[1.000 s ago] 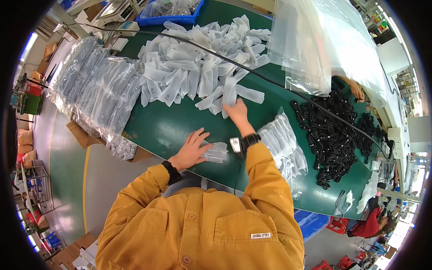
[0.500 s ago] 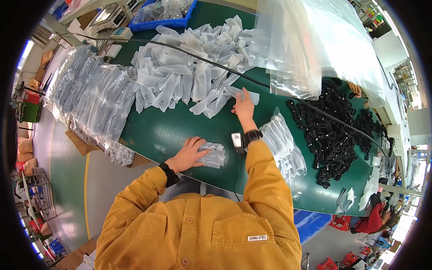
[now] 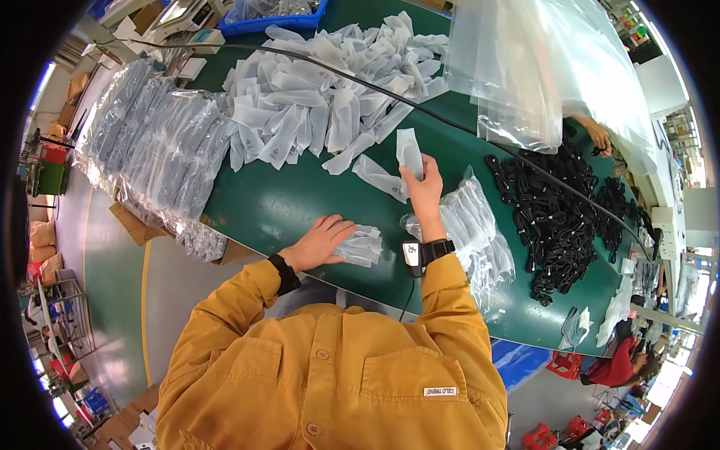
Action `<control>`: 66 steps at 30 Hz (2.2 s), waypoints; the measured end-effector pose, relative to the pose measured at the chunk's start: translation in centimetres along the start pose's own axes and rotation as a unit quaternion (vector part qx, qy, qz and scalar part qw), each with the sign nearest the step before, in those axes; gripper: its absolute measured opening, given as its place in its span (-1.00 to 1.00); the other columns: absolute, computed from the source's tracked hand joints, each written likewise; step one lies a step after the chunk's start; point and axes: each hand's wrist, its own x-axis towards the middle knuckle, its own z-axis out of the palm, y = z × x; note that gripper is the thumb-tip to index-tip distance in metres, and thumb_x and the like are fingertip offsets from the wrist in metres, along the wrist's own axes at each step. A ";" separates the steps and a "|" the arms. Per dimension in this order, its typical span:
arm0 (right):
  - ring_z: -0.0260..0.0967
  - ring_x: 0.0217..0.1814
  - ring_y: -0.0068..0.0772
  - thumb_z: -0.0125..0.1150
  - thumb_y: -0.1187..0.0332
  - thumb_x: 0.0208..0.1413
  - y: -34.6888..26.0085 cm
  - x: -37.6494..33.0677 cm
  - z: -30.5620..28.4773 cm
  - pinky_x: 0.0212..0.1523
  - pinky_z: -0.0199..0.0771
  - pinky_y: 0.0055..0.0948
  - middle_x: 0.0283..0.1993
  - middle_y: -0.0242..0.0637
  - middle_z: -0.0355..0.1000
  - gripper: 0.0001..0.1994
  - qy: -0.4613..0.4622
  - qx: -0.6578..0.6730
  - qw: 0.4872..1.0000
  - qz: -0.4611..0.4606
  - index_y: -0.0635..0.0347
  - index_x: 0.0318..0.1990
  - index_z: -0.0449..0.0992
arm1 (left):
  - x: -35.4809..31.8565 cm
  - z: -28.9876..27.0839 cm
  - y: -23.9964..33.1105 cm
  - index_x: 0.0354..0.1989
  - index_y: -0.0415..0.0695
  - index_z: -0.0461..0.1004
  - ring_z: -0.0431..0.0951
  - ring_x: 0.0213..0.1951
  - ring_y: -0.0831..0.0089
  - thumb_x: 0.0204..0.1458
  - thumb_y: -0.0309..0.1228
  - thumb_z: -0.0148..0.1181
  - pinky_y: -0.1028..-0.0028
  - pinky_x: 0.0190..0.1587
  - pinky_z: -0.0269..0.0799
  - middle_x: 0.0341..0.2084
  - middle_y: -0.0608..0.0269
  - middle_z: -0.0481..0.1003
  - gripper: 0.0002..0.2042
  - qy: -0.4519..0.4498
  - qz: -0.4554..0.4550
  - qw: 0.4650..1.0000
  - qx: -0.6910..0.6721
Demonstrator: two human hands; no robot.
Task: Packaging plastic parts into plastic bags.
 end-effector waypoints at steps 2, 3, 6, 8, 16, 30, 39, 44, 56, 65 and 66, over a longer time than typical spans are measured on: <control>0.49 -0.27 -0.43 0.30 0.41 0.03 -1.8 -0.8 0.5 -0.23 0.46 -0.43 -0.24 -0.26 0.50 -0.65 -0.020 0.084 0.996 0.036 0.26 -0.02 0.43 | 0.2 -0.4 0.1 0.23 -0.17 0.18 0.18 0.18 0.07 -0.18 -0.25 0.38 0.15 0.22 0.10 0.18 0.11 0.23 -0.24 -0.008 0.013 1.000 0.012; 0.47 -0.29 -0.49 0.29 0.40 0.04 -3.1 -1.2 0.8 -0.25 0.45 -0.48 -0.28 -0.28 0.49 -0.67 -0.040 0.169 0.982 0.069 0.27 -0.04 0.44 | 0.1 -0.4 0.1 0.24 -0.17 0.18 0.18 0.18 0.07 -0.18 -0.25 0.38 0.14 0.22 0.10 0.18 0.11 0.23 -0.24 -0.012 0.020 1.000 0.018; 0.45 -0.33 -0.53 0.25 0.36 0.08 -5.9 -1.5 0.3 -0.27 0.43 -0.49 -0.31 -0.31 0.49 -0.71 -0.086 0.245 0.961 0.098 0.28 -0.07 0.45 | 0.1 -0.3 0.0 0.25 -0.17 0.17 0.19 0.17 0.06 -0.19 -0.26 0.39 0.14 0.22 0.11 0.18 0.12 0.23 -0.23 -0.015 0.019 1.000 0.016; 0.43 -0.35 -0.50 0.18 0.30 0.16 -6.7 -1.8 0.0 -0.27 0.41 -0.44 -0.31 -0.30 0.50 -0.73 -0.147 0.228 0.958 0.087 0.29 -0.07 0.45 | 0.1 -0.2 0.1 0.25 -0.17 0.17 0.19 0.17 0.06 -0.20 -0.26 0.39 0.13 0.22 0.11 0.18 0.12 0.23 -0.22 -0.019 0.016 1.000 0.010; 0.49 -0.27 -0.22 0.21 0.17 0.13 -2.4 -3.3 5.6 -0.19 0.44 -0.32 -0.29 -0.21 0.52 -0.66 -0.221 -0.249 0.937 -0.106 0.26 -0.09 0.49 | 0.3 0.5 0.0 0.25 -0.17 0.17 0.19 0.17 0.05 -0.22 -0.24 0.40 0.12 0.23 0.12 0.17 0.11 0.23 -0.20 -0.003 0.032 0.999 0.021; 0.38 -0.10 -0.03 0.33 0.42 -0.18 -0.6 -7.4 2.3 -0.10 0.43 -0.22 -0.22 -0.14 0.38 -0.72 -0.309 -0.312 0.893 -0.103 0.21 -0.25 0.47 | 0.4 -1.6 0.9 0.15 0.02 0.34 -0.07 0.35 -0.08 -0.35 -0.20 0.50 -0.11 0.33 -0.11 0.27 -0.03 0.03 -0.24 0.046 -0.008 0.998 0.046; 0.30 -0.11 -0.05 0.24 0.45 -0.12 -0.7 -11.5 1.2 -0.11 0.34 -0.22 -0.21 -0.20 0.38 -0.76 -0.207 -0.177 0.957 -0.097 0.16 -0.22 0.46 | 0.4 0.3 -0.9 0.06 0.02 0.41 -0.01 0.31 -0.10 -0.41 -0.23 0.52 -0.08 0.27 0.03 0.26 -0.03 0.03 -0.29 0.010 -0.002 0.999 -0.037; 0.31 -0.11 -0.07 0.26 0.41 -0.11 0.7 -12.6 0.9 -0.10 0.35 -0.20 -0.21 -0.24 0.40 -0.75 -0.198 -0.153 0.967 -0.050 0.17 -0.22 0.46 | 0.6 0.4 -1.0 0.04 0.03 0.41 0.03 0.29 -0.08 -0.43 -0.24 0.52 -0.05 0.25 0.09 0.24 -0.03 0.06 -0.30 0.022 0.040 0.998 -0.048; -0.03 0.40 0.24 0.51 0.11 -0.27 -1.3 -18.5 1.9 0.34 0.10 -0.02 0.34 0.12 0.04 -0.06 -0.166 -0.220 0.947 -0.163 0.09 0.33 0.14 | 0.5 2.3 -0.1 0.17 -0.16 0.26 -0.01 0.32 -0.09 -0.20 -0.27 0.39 0.02 0.29 0.02 0.25 -0.04 0.08 -0.31 0.138 0.033 0.977 -0.158; 0.06 0.31 0.26 0.56 0.16 -0.40 -0.3 -16.4 2.5 0.25 0.19 0.04 0.30 0.13 0.05 -0.01 -0.186 -0.271 0.918 -0.221 0.06 0.32 0.19 | 1.1 3.9 -1.0 0.01 -0.20 0.42 0.32 0.06 0.08 0.10 -0.50 -0.07 0.21 0.18 0.18 -0.01 0.05 0.37 -0.70 0.229 -0.045 0.958 -0.168; 0.11 0.25 0.25 0.55 0.20 -0.38 -0.4 -16.2 2.7 0.21 0.24 0.01 0.25 0.13 0.10 -0.05 -0.200 -0.284 0.909 -0.229 0.05 0.31 0.22 | 1.1 3.7 -1.1 -0.01 -0.19 0.44 0.35 0.04 0.09 0.10 -0.51 -0.08 0.22 0.16 0.20 -0.05 0.06 0.40 -0.71 0.227 -0.058 0.958 -0.168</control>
